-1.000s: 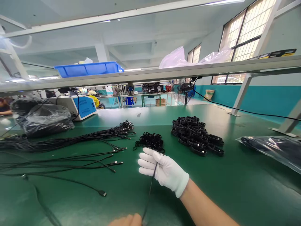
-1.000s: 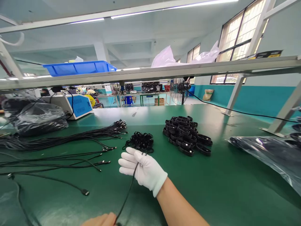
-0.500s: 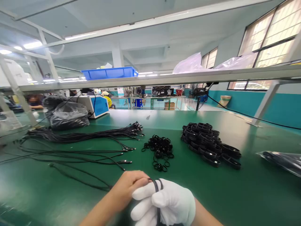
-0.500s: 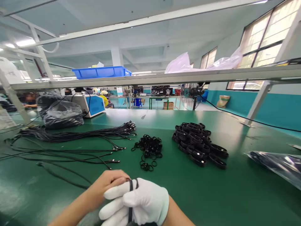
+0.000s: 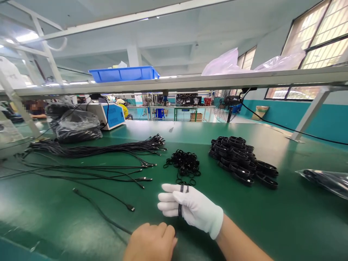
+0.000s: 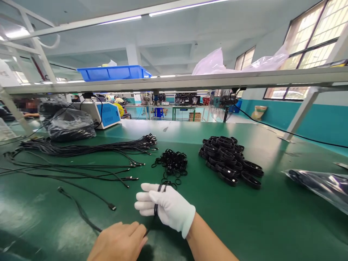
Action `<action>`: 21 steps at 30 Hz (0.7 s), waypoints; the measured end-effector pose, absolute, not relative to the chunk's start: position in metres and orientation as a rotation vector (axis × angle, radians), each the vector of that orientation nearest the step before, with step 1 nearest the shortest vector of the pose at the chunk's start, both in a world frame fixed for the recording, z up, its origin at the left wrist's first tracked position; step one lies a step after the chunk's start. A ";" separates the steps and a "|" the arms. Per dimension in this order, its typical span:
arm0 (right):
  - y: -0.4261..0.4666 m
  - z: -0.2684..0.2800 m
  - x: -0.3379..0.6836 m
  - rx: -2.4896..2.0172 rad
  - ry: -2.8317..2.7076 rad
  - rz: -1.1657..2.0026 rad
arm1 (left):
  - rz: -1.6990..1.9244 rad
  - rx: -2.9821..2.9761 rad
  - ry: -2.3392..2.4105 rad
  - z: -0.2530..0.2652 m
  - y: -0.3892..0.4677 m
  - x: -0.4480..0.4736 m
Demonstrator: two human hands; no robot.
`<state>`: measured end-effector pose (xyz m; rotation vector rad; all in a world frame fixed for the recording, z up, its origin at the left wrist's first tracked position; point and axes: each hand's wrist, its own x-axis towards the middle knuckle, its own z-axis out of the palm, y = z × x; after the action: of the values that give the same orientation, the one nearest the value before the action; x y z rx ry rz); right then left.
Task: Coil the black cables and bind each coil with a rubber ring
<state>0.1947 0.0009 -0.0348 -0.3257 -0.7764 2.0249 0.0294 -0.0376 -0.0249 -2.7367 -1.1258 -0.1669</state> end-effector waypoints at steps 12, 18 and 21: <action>-0.019 -0.049 0.181 -0.155 -0.904 2.384 | -1.049 -3.423 -1.726 -0.021 0.016 0.020; -0.005 -0.026 0.187 -0.051 -0.663 2.114 | -0.521 -2.795 -1.555 -0.068 -0.010 -0.002; -0.001 -0.028 0.189 -0.181 -0.675 2.006 | -0.433 -2.652 -1.321 -0.069 -0.028 0.003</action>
<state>0.1889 -0.0012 -0.0279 -0.1805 -0.6754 2.0061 0.0034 -0.0282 -0.0692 -2.6524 -1.3215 -0.4327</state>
